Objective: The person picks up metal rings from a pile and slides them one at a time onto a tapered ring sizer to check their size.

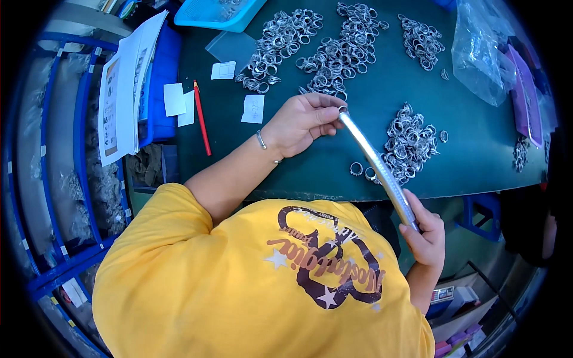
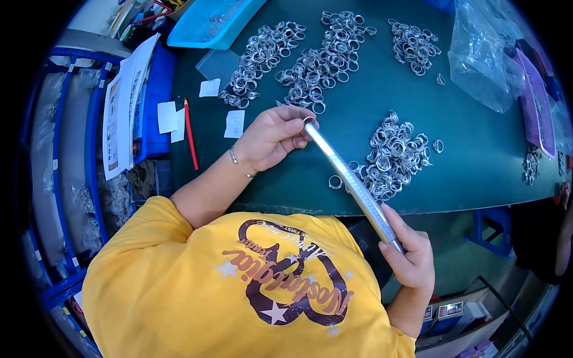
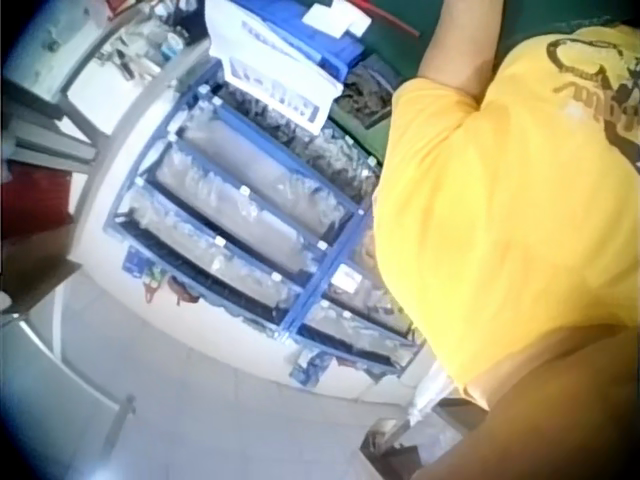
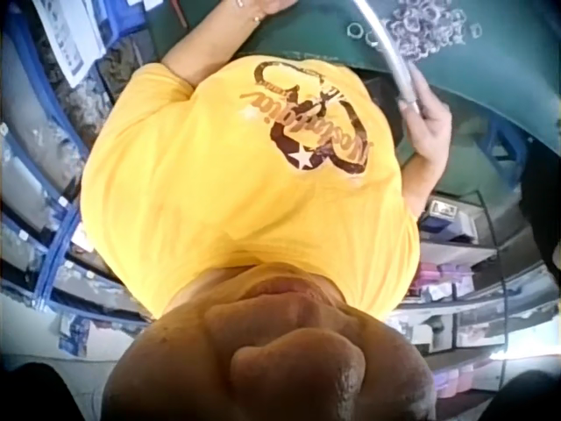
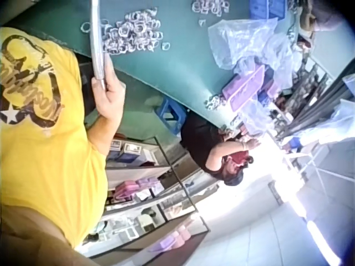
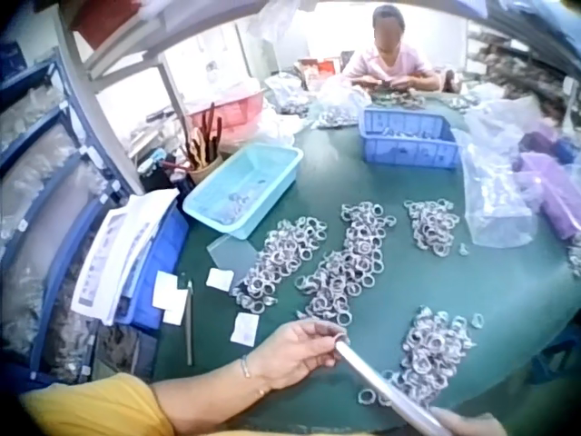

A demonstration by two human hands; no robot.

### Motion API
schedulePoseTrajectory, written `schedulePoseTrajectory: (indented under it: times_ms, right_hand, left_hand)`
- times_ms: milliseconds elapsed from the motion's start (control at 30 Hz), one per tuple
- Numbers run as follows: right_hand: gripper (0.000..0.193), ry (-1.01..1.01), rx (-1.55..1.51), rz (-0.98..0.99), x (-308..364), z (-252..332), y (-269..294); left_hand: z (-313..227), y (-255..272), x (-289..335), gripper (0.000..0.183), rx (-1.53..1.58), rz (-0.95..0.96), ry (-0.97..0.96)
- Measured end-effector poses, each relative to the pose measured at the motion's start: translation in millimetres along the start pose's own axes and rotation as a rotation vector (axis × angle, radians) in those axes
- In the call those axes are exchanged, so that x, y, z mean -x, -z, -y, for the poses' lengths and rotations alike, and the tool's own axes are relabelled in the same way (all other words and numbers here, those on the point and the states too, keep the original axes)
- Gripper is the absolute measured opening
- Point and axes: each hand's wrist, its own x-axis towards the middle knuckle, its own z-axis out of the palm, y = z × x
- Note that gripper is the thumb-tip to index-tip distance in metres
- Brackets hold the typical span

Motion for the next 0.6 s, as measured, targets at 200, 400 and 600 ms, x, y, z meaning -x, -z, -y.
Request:
schedulePoseTrajectory:
  times_ms: [200,400,600]
  right_hand:
    - [0.054,0.107,0.104,0.094,-22,10,-16]
    - [0.054,0.15,0.073,0.117,-23,9,-16]
    - [0.054,0.132,0.068,0.108,-24,6,-17]
  left_hand:
    - [7,-22,10,0.026,-0.286,0.254,-0.061]
    - [11,-14,12,0.027,-0.311,0.272,-0.097]
    - [6,-19,13,0.025,-0.346,0.26,-0.098]
